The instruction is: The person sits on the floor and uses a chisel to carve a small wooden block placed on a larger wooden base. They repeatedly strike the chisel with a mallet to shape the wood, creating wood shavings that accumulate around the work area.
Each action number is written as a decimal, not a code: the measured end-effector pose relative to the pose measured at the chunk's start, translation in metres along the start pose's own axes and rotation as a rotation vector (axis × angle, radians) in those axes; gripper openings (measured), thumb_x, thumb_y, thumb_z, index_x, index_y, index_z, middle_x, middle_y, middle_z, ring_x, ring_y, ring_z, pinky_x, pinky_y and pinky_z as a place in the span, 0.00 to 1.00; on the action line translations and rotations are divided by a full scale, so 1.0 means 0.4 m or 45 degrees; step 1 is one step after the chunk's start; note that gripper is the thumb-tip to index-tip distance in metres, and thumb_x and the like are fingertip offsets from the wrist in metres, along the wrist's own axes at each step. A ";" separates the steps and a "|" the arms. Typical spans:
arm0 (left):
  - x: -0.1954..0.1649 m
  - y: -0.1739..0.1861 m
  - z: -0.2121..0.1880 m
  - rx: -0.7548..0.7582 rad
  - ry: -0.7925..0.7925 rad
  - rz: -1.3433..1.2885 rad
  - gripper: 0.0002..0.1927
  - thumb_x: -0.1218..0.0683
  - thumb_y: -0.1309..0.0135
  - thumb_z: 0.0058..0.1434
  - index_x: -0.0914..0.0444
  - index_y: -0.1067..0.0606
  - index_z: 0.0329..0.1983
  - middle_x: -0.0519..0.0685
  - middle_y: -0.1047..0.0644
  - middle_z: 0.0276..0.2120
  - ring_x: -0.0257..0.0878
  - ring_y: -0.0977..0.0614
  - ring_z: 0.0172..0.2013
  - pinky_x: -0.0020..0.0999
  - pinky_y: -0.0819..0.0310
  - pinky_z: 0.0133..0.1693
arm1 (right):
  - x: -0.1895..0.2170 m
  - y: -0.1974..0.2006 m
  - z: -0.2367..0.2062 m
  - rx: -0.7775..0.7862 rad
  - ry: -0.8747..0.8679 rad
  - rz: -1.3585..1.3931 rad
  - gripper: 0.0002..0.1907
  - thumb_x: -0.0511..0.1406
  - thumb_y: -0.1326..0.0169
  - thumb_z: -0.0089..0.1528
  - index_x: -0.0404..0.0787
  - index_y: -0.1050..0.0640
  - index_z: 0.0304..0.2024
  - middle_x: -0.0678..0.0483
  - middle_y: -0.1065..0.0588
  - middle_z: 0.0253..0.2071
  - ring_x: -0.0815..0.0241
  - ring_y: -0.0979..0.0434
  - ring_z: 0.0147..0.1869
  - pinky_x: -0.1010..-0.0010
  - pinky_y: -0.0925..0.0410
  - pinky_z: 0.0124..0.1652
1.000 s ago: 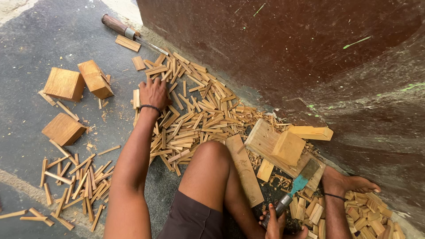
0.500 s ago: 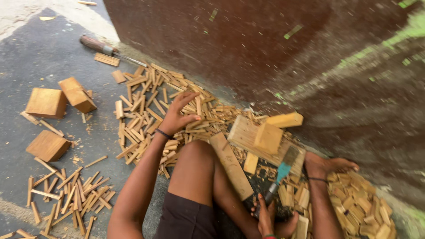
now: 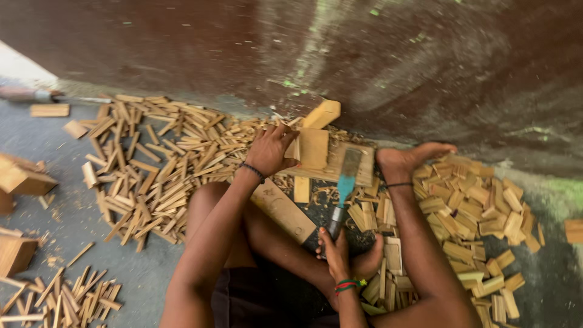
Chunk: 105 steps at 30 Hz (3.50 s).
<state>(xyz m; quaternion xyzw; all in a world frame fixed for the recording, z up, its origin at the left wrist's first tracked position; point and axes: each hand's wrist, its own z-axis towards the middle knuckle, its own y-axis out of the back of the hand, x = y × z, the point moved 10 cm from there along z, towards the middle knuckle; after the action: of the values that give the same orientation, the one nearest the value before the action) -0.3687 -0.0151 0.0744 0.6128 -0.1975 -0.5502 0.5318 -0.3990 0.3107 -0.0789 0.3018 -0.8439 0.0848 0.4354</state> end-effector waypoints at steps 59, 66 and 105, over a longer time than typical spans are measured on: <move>-0.384 -0.140 -0.056 -0.074 -0.473 -0.628 0.29 0.32 0.42 0.60 0.60 0.22 0.48 0.55 0.19 0.38 0.53 0.19 0.41 0.49 0.25 0.45 | 0.113 -0.012 -0.249 0.149 0.048 0.208 0.33 0.42 0.54 0.68 0.60 0.43 0.76 0.51 0.28 0.29 0.65 0.29 0.19 0.75 0.34 0.14; -0.418 -0.184 -0.070 0.018 -0.590 -0.561 0.20 0.39 0.44 0.66 0.58 0.18 0.30 0.50 0.19 0.23 0.49 0.18 0.24 0.43 0.24 0.28 | 0.119 -0.021 -0.255 0.140 0.071 0.216 0.32 0.42 0.54 0.68 0.58 0.41 0.75 0.51 0.28 0.29 0.64 0.29 0.18 0.74 0.34 0.13; -0.314 -0.231 0.018 0.185 -0.462 -0.632 0.29 0.33 0.45 0.62 0.59 0.26 0.17 0.51 0.25 0.14 0.50 0.23 0.17 0.45 0.30 0.24 | 0.168 -0.120 -0.219 0.131 -0.096 0.123 0.38 0.41 0.54 0.67 0.65 0.50 0.77 0.55 0.32 0.25 0.66 0.33 0.17 0.74 0.37 0.14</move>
<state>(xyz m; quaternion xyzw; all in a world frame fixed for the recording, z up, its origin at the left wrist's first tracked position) -0.4464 0.1186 0.0534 0.5705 -0.1724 -0.7479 0.2924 -0.3404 0.2784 0.0213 0.2857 -0.8678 0.1375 0.3826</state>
